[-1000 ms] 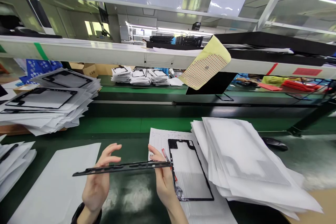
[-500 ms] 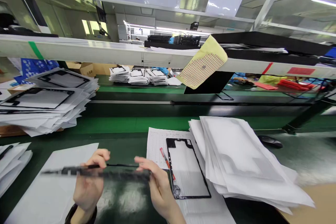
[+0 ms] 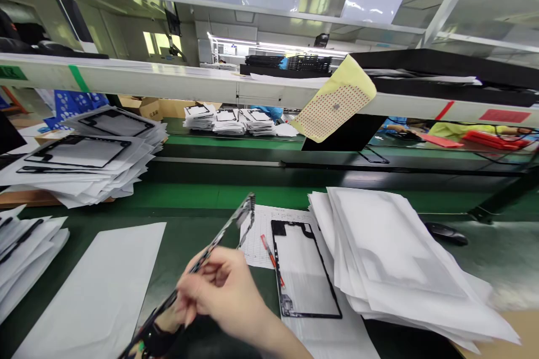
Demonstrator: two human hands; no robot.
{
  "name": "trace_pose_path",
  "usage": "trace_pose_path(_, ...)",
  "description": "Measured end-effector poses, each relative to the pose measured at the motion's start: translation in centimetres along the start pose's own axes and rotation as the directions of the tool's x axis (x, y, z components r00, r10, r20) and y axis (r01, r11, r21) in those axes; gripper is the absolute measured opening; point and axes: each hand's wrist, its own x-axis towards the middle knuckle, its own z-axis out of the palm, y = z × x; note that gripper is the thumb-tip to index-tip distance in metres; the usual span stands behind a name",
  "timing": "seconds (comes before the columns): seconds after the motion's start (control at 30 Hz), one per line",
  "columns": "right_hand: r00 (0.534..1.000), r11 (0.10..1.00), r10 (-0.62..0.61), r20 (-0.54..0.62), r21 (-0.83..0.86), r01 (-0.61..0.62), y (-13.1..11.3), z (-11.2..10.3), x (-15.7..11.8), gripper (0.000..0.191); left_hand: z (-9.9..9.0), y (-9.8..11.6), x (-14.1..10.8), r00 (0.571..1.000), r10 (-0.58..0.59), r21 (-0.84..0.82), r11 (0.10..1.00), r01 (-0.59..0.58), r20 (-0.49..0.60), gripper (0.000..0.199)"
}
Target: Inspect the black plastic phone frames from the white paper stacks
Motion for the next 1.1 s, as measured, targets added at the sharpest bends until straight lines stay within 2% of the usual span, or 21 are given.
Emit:
trace_pose_path(0.07, 0.990, 0.987, -0.100, -0.101, 0.119, 0.112, -0.3, -0.9, 0.4, 0.034, -0.6, 0.4, -0.4, 0.993, -0.116, -0.115, 0.986, 0.119, 0.030, 0.021)
trace_pose_path(0.13, 0.962, 0.955, -0.158, -0.224, 0.213, 0.207, -0.7, -1.8, 0.5, 0.033, -1.1, 1.4, -1.1, 0.986, -0.158, -0.248, 0.955, 0.165, 0.049, 0.016)
trace_pose_path(0.2, 0.942, 0.909, -0.105, -0.320, 0.353, 0.221, -0.9, -2.5, 0.4, 0.032, -1.3, 2.7, -2.1, 0.990, -0.134, -0.388, 0.910, 0.143, 0.051, 0.007)
trace_pose_path(0.27, 0.928, 0.835, 0.002, -0.373, 0.511, 0.204, -0.9, -3.2, 0.2, 0.033, -1.1, 4.0, -3.4, 0.994, -0.094, -0.493, 0.863, 0.108, 0.054, 0.008)
trace_pose_path(0.37, 0.933, 0.689, 0.112, -0.343, 0.703, 0.176, -0.3, -4.2, -0.2, 0.034, -0.4, 5.9, -5.5, 0.996, -0.078, -0.670, 0.738, 0.079, 0.032, 0.016)
trace_pose_path(0.47, 0.969, 0.580, 0.074, -0.237, 0.801, 0.151, 0.4, -4.9, -0.7, 0.031, 0.6, 7.4, -7.2, 0.987, -0.133, -0.841, 0.541, 0.000, -0.086, 0.029)
trace_pose_path(0.53, 0.986, 0.544, 0.020, -0.168, 0.829, 0.131, 0.7, -5.0, -1.1, 0.027, 1.4, 8.1, -7.7, 0.976, -0.157, -0.872, 0.485, -0.057, -0.150, 0.035)
trace_pose_path(0.63, 0.995, 0.507, -0.043, -0.087, 0.856, 0.096, 0.8, -5.1, -1.3, 0.022, 2.8, 8.8, -8.2, 0.956, -0.189, -0.860, 0.499, -0.104, -0.225, 0.039)
trace_pose_path(0.73, 0.998, 0.481, -0.060, -0.022, 0.875, 0.048, 0.9, -5.2, -0.9, 0.021, 4.5, 9.1, -8.6, 0.918, -0.193, -0.783, 0.599, -0.170, -0.347, 0.042)
trace_pose_path(0.83, 0.998, 0.522, -0.027, 0.057, 0.852, -0.035, 1.4, -5.6, 0.0, 0.023, 6.0, 9.2, -9.1, 0.913, -0.001, -0.613, 0.742, -0.272, -0.407, 0.041)
trace_pose_path(0.9, 0.996, 0.550, -0.004, 0.091, 0.832, -0.074, 1.9, -5.8, 0.5, 0.026, 6.8, 9.0, -9.4, 0.894, 0.137, -0.486, 0.799, -0.355, -0.427, 0.034)
trace_pose_path(0.97, 0.996, 0.562, 0.016, 0.086, 0.823, -0.080, 2.3, -6.0, 0.8, 0.027, 7.4, 8.7, -9.7, 0.876, 0.219, -0.406, 0.819, -0.405, -0.430, 0.027)
trace_pose_path(1.1, 0.997, 0.601, 0.071, 0.016, 0.797, -0.056, 2.7, -6.2, 0.8, 0.028, 7.5, 7.8, -9.7, 0.870, 0.325, -0.340, 0.824, -0.453, -0.371, 0.029)
